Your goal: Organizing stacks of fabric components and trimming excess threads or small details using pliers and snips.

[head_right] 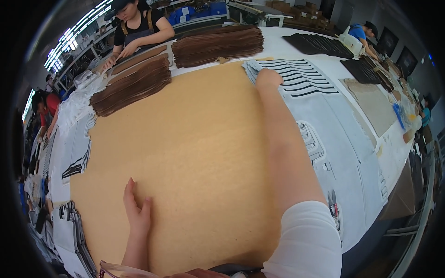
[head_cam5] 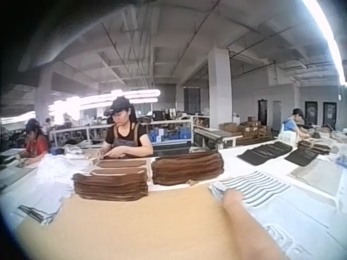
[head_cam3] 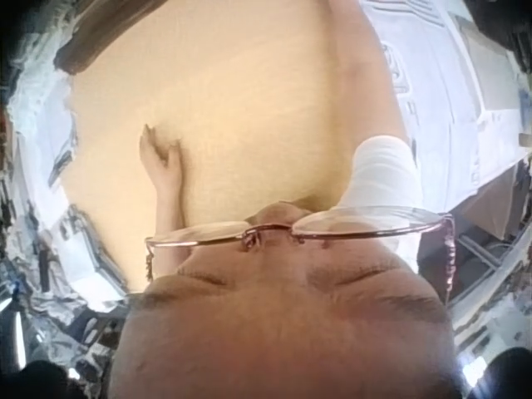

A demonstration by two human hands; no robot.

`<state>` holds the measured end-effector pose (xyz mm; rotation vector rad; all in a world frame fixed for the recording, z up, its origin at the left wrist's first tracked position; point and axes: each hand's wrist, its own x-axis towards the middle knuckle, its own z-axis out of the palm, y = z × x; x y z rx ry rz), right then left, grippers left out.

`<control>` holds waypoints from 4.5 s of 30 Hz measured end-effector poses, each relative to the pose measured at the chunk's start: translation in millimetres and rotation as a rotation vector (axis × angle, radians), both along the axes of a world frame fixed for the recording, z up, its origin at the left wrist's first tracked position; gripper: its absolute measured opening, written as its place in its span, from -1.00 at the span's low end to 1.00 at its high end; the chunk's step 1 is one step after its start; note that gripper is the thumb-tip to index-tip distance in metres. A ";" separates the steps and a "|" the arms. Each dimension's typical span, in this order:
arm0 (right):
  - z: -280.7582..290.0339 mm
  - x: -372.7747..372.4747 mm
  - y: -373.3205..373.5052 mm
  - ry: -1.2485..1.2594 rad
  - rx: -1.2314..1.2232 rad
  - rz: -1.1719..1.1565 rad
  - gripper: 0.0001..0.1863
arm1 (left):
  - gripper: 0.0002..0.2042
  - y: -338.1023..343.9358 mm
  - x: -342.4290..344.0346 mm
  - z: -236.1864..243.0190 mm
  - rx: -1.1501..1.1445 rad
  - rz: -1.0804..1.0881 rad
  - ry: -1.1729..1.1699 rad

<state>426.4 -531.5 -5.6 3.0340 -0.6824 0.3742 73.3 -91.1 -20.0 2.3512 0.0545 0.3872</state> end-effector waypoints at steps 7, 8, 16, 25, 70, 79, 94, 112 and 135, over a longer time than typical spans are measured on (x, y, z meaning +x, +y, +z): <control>20.1 -7.5 13.6 0.054 0.064 0.024 -0.66 | -0.39 4.8 -4.4 5.2 0.065 0.009 0.035; 17.8 -6.8 16.7 0.058 0.062 0.028 -0.66 | -0.39 5.0 -4.8 5.1 0.064 0.013 0.039; -3.3 16.2 13.6 -0.059 -0.240 0.185 -0.73 | -0.41 0.2 -6.6 14.0 0.064 -0.047 0.064; 7.8 1.0 -8.2 -0.515 0.066 0.031 -0.77 | -0.40 3.7 -4.3 11.5 0.127 -0.029 0.016; 11.6 -101.9 9.3 -0.007 -0.105 0.039 -0.59 | -0.19 -46.6 -84.2 35.1 0.603 -0.188 0.292; -3.8 -53.6 14.4 -0.027 -0.259 0.030 -0.72 | -0.20 -50.6 -82.1 40.4 0.592 -0.206 0.379; -1.0 -69.7 -57.7 -0.477 0.535 -0.011 -0.50 | -0.22 -40.5 -79.5 42.8 0.567 -0.275 0.384; 7.7 -77.9 -30.2 -0.330 0.184 0.118 -0.74 | -0.22 -10.2 -76.4 61.5 0.561 -0.466 0.428; 19.7 -72.3 -27.7 -0.282 0.203 0.056 -0.77 | -0.18 -10.4 -78.8 60.3 0.579 -0.469 0.426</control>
